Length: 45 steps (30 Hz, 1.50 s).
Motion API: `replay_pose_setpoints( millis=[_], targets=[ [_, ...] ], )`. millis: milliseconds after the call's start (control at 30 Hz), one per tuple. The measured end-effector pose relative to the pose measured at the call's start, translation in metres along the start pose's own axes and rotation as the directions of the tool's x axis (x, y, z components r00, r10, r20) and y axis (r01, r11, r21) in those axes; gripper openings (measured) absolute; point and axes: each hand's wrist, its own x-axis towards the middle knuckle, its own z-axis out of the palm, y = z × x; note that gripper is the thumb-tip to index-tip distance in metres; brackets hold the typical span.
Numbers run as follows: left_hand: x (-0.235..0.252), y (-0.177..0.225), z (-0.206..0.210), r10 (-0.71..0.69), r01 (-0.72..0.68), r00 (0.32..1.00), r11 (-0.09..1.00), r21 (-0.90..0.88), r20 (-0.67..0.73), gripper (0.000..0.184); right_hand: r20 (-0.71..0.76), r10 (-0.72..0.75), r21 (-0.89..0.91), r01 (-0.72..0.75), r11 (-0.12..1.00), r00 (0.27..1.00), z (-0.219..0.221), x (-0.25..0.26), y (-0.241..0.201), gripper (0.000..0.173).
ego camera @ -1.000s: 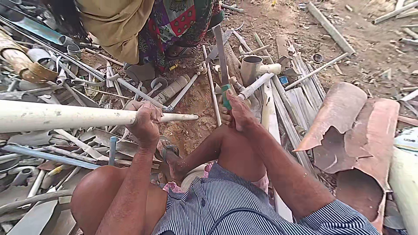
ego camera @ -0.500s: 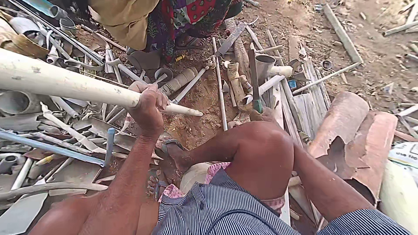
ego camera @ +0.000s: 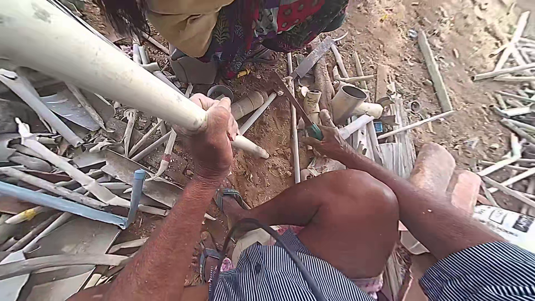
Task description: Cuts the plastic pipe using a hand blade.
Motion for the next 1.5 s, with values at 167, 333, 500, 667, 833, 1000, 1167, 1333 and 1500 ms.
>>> replay_pose_setpoints(
  millis=[167, 333, 500, 667, 833, 1000, 1167, 1333, 1500],
  targets=[
    [0.005, -0.005, 0.004, 0.054, -0.054, 0.998, 0.999, 0.0, -0.035, 0.027, 0.049, 0.069, 0.102, -0.073, 0.992, 0.996, -0.022, -0.046, 0.047, 0.022],
    [-0.004, -0.002, 0.028, 0.07, -0.07, 0.997, 0.997, 0.021, -0.009, 0.028, 0.047, 0.063, 0.077, -0.067, 0.995, 0.997, -0.042, -0.083, 0.061, 0.025],
    [-0.009, 0.005, 0.017, 0.044, -0.041, 0.997, 0.998, 0.051, -0.067, 0.03, 0.169, -0.083, 0.043, 0.076, 0.996, 0.982, -0.059, -0.098, 0.044, 0.025],
    [-0.003, 0.011, 0.003, 0.017, -0.004, 0.988, 0.997, 0.081, -0.151, 0.031, 0.191, -0.031, 0.079, 0.016, 0.997, 0.981, -0.081, -0.135, 0.07, 0.014],
    [-0.001, 0.019, 0.021, -0.039, 0.051, 0.994, 0.992, 0.118, -0.101, 0.033, 0.159, 0.201, 0.201, -0.231, 0.952, 0.967, -0.103, -0.181, 0.068, 0.008],
    [-0.007, 0.009, 0.041, -0.038, 0.039, 0.999, 0.993, 0.111, -0.012, 0.031, 0.102, 0.24, 0.16, -0.254, 0.954, 0.965, -0.12, -0.191, 0.062, 0.012],
    [-0.017, 0.007, 0.054, -0.001, -0.008, 0.997, 0.993, 0.119, 0.082, 0.03, 0.092, 0.157, 0.157, -0.17, 0.973, 0.983, -0.101, -0.183, 0.062, 0.017],
    [-0.019, 0.007, 0.054, -0.032, 0.007, 0.99, 0.984, 0.175, 0.14, 0.028, 0.069, 0.325, 0.07, -0.33, 0.941, 0.943, -0.097, -0.19, 0.069, 0.027],
    [-0.016, 0.008, 0.062, -0.055, 0.029, 0.992, 0.973, 0.231, 0.109, 0.025, 0.049, 0.317, 0.189, -0.321, 0.928, 0.947, -0.095, -0.178, 0.122, 0.025]
  ],
)
